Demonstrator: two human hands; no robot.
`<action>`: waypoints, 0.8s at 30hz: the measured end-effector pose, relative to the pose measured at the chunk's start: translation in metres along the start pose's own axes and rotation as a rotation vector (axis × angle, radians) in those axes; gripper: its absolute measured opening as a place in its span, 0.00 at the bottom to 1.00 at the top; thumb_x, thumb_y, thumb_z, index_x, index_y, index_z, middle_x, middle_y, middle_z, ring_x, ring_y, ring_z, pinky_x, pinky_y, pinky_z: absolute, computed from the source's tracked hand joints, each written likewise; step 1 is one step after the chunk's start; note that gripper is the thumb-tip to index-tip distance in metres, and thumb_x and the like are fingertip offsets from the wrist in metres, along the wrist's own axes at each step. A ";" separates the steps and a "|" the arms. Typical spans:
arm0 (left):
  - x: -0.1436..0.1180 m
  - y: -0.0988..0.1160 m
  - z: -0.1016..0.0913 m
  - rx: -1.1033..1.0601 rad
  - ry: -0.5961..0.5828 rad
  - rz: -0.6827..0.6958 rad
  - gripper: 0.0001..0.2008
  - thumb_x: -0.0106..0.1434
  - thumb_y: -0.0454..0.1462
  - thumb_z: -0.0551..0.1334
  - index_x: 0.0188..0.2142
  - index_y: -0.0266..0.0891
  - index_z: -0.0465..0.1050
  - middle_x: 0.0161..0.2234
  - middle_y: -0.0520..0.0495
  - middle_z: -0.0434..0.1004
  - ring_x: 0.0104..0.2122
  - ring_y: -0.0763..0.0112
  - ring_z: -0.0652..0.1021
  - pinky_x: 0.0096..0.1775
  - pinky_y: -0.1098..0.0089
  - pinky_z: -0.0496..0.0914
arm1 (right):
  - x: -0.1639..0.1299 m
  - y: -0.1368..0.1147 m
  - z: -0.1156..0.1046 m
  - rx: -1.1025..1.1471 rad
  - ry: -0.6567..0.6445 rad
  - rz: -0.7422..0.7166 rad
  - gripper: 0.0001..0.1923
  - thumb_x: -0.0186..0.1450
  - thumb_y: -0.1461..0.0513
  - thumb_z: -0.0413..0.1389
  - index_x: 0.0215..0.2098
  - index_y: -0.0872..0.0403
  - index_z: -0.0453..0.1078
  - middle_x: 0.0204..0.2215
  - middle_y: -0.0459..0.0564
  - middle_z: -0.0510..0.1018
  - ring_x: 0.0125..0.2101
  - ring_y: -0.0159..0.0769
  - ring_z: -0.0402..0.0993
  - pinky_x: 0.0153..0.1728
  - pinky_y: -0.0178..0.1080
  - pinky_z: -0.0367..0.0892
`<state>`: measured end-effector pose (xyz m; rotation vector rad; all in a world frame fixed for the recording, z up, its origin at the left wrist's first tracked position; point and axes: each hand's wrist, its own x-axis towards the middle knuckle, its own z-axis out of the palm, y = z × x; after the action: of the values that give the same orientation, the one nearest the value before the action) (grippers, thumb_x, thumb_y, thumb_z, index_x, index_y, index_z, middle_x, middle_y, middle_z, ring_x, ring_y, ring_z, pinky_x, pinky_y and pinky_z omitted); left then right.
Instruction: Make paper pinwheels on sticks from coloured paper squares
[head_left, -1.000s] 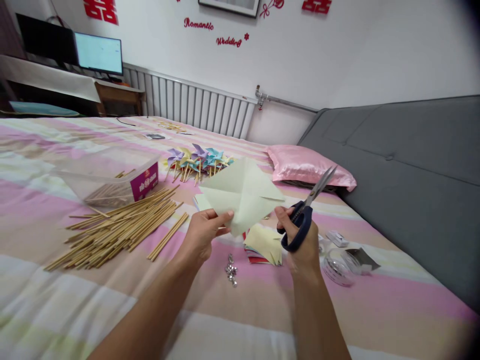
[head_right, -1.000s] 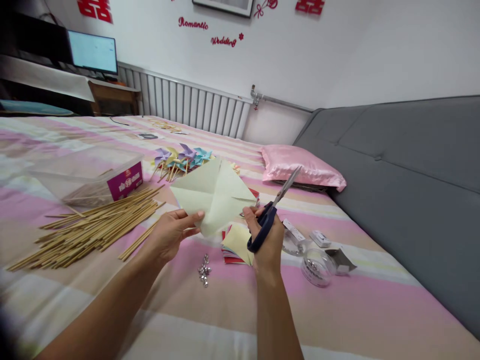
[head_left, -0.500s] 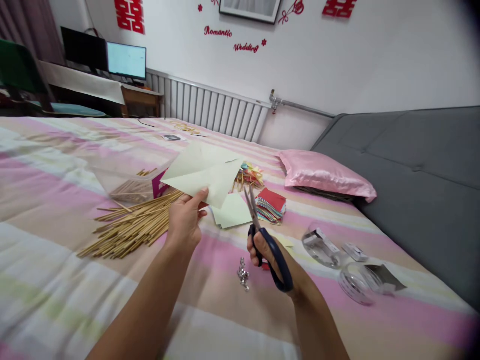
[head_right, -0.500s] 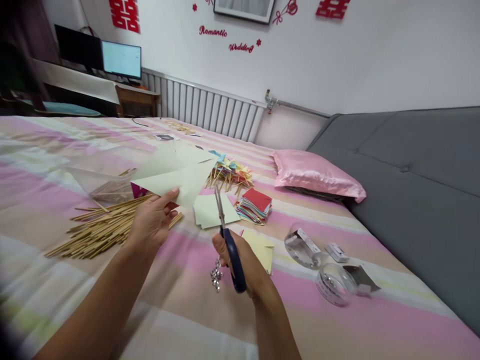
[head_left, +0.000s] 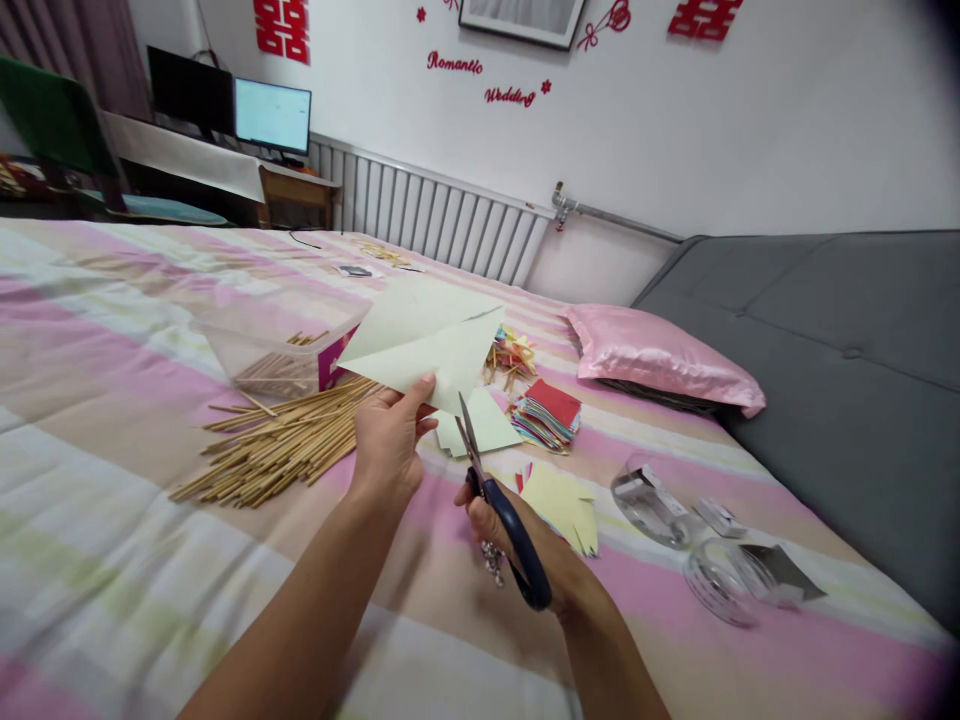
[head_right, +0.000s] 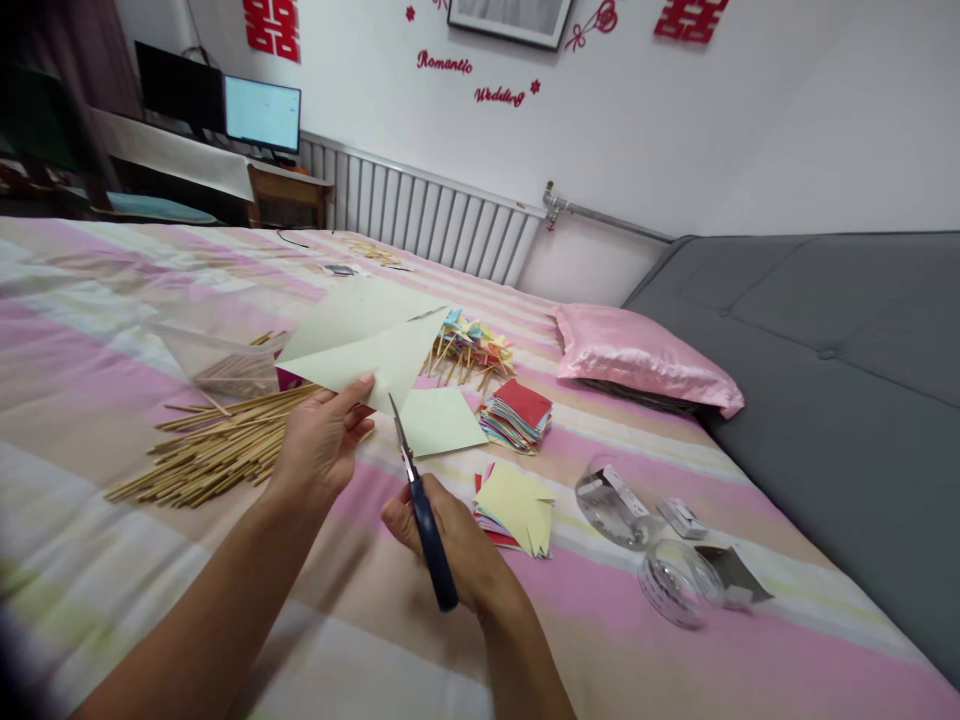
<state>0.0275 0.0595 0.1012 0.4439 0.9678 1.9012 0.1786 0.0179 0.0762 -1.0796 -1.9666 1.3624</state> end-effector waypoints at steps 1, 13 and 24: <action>-0.001 0.000 0.001 0.001 -0.002 -0.001 0.14 0.39 0.37 0.72 0.26 0.35 0.73 0.24 0.53 0.75 0.21 0.81 0.71 0.22 0.79 0.61 | 0.000 0.001 0.000 0.001 0.011 0.000 0.28 0.60 0.39 0.45 0.38 0.54 0.62 0.27 0.44 0.62 0.28 0.31 0.59 0.29 0.35 0.57; -0.008 -0.003 0.005 0.025 -0.001 -0.033 0.15 0.39 0.37 0.72 0.27 0.34 0.73 0.24 0.54 0.74 0.21 0.81 0.71 0.23 0.78 0.63 | 0.003 0.009 0.001 0.008 0.055 -0.068 0.27 0.60 0.39 0.45 0.34 0.54 0.62 0.28 0.45 0.64 0.28 0.32 0.60 0.30 0.36 0.57; -0.009 -0.003 0.005 0.026 -0.008 -0.034 0.14 0.39 0.36 0.72 0.27 0.34 0.73 0.23 0.54 0.74 0.20 0.81 0.70 0.24 0.77 0.63 | 0.005 0.013 0.000 -0.061 0.071 -0.107 0.27 0.62 0.39 0.42 0.27 0.54 0.59 0.25 0.44 0.63 0.26 0.31 0.59 0.27 0.35 0.55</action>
<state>0.0373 0.0554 0.1026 0.4469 0.9900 1.8573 0.1803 0.0243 0.0639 -1.0205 -1.9957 1.1991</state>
